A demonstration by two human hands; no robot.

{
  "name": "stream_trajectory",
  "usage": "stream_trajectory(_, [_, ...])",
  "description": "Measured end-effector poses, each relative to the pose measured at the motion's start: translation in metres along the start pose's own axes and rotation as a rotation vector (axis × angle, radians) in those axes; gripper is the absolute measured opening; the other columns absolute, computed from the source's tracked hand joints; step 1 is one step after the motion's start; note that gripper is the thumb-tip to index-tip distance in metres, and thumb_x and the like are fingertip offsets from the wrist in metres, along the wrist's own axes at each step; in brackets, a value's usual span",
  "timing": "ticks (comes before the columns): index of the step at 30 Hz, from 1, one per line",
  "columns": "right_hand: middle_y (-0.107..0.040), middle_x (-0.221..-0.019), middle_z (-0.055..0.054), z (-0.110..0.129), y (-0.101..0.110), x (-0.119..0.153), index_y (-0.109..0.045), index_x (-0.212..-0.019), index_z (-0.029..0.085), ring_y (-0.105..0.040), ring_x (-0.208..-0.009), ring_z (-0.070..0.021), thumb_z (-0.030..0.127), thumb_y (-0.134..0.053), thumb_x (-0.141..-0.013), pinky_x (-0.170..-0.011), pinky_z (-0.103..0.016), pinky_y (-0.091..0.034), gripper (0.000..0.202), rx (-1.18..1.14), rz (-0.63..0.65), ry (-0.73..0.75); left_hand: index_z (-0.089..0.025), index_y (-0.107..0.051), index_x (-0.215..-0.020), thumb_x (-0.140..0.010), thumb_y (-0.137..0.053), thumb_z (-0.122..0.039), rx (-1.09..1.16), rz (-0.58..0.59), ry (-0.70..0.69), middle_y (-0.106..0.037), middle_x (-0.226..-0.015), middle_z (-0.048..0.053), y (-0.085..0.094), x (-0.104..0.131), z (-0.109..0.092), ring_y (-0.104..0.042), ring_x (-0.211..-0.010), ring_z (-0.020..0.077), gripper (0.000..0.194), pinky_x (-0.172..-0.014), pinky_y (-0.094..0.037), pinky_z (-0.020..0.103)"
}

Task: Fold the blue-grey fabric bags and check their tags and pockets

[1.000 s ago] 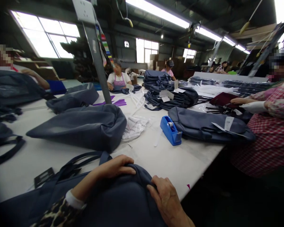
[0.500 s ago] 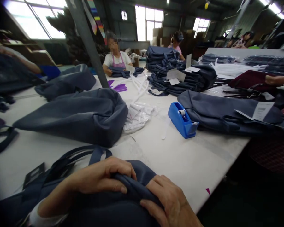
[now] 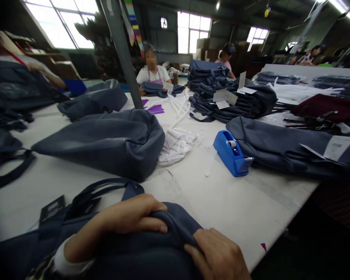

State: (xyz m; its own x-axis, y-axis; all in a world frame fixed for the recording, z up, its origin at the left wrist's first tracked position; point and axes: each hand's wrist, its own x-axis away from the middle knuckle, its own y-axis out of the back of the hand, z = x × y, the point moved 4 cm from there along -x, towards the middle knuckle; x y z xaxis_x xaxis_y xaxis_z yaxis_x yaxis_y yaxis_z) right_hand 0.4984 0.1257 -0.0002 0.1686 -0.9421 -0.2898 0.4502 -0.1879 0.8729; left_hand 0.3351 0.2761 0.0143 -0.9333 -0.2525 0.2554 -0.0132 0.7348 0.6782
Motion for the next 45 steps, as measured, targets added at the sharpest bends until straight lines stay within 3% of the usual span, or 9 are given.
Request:
stream_trajectory(5, [-0.065,-0.063,-0.001,-0.024,-0.020,-0.011,-0.058,-0.085,0.024,-0.064,-0.054,-0.0171,0.052,-0.029,-0.103,-0.050,-0.026,-0.046,0.044,0.017,-0.009,-0.151,-0.020,-0.064,-0.083,-0.091,-0.053,-0.061,-0.130,-0.088,0.175,-0.068,-0.078,0.003,-0.010,-0.019,0.031,-0.063,-0.072,0.0187,0.043,-0.057,-0.033,0.024])
stream_trajectory(14, [-0.064,-0.075,-0.001,-0.042,-0.043,-0.008,-0.053,-0.088,0.025,-0.064,-0.068,-0.0199,0.052,-0.042,-0.099,-0.061,-0.030,-0.046,0.031,-0.036,0.187,-0.327,-0.022,-0.060,-0.085,-0.091,-0.049,-0.062,-0.468,-0.239,0.203,-0.065,-0.078,0.004,-0.017,-0.020,0.030,-0.063,-0.075,0.0234,0.043,-0.062,-0.037,0.028])
stream_trajectory(18, [-0.062,-0.090,-0.002,-0.039,-0.039,-0.013,-0.052,-0.091,0.024,-0.062,-0.080,-0.0192,0.043,-0.050,-0.096,-0.070,-0.031,-0.048,0.019,-0.110,0.162,-0.352,-0.020,-0.058,-0.098,-0.086,-0.063,-0.057,-0.399,-0.342,0.164,-0.064,-0.098,0.007,-0.016,-0.021,0.032,-0.059,-0.094,0.0250,0.040,-0.075,-0.042,0.031])
stream_trajectory(23, [-0.062,-0.107,-0.004,-0.043,-0.032,-0.010,-0.055,-0.115,0.027,-0.059,-0.101,-0.0231,0.049,-0.060,-0.088,-0.089,-0.036,-0.046,0.036,-0.224,0.192,-0.514,-0.021,-0.057,-0.097,-0.091,-0.055,-0.056,-0.132,-0.207,0.190,-0.065,-0.096,0.003,-0.017,-0.019,0.038,-0.060,-0.086,0.0207,0.035,-0.069,-0.039,0.028])
stream_trajectory(29, [-0.064,-0.098,-0.001,-0.031,-0.004,-0.019,-0.063,-0.104,0.023,-0.057,-0.089,-0.0197,0.053,-0.064,-0.083,-0.075,-0.026,-0.045,0.037,-0.535,0.413,-0.602,-0.021,-0.054,-0.090,-0.088,-0.062,-0.055,0.035,-0.236,0.106,-0.061,-0.084,-0.003,0.005,0.005,0.012,-0.055,-0.076,0.0151,0.035,-0.064,-0.034,0.024])
stream_trajectory(35, [-0.046,-0.073,0.005,-0.020,-0.001,-0.021,-0.055,-0.079,0.020,-0.043,-0.067,-0.0110,0.055,-0.062,-0.085,-0.057,-0.021,-0.035,0.037,-0.863,0.380,-0.627,-0.021,-0.053,-0.092,-0.082,-0.069,-0.051,0.076,-0.261,0.090,-0.058,-0.087,-0.005,0.016,0.017,-0.002,-0.052,-0.078,0.0137,0.036,-0.066,-0.035,0.023])
stream_trajectory(38, [-0.041,-0.069,0.006,-0.021,-0.011,-0.014,-0.052,-0.079,0.021,-0.037,-0.060,-0.0091,0.051,-0.064,-0.083,-0.051,-0.020,-0.029,0.033,-0.895,0.319,-0.687,-0.022,-0.056,-0.100,-0.077,-0.073,-0.054,0.079,-0.255,0.136,-0.060,-0.089,-0.003,0.012,0.015,0.008,-0.055,-0.082,0.0162,0.043,-0.069,-0.038,0.024])
stream_trajectory(41, [-0.050,-0.076,0.005,-0.029,-0.009,-0.009,-0.060,-0.084,0.022,-0.046,-0.068,-0.0114,0.046,-0.069,-0.077,-0.056,-0.020,-0.034,0.027,-0.736,0.229,-0.705,-0.025,-0.062,-0.103,-0.079,-0.067,-0.056,0.041,-0.234,0.193,-0.065,-0.096,-0.001,-0.001,0.011,0.030,-0.059,-0.092,0.0221,0.040,-0.078,-0.042,0.028])
stream_trajectory(45, [-0.064,-0.098,0.002,-0.034,0.003,-0.025,-0.067,-0.108,0.029,-0.058,-0.089,-0.0187,0.053,-0.080,-0.064,-0.071,-0.023,-0.042,0.052,-0.504,0.332,-0.577,-0.032,-0.067,-0.107,-0.077,-0.065,-0.055,-0.010,-0.336,0.209,-0.069,-0.111,-0.001,-0.015,-0.003,0.060,-0.061,-0.105,0.0291,0.038,-0.088,-0.045,0.032])
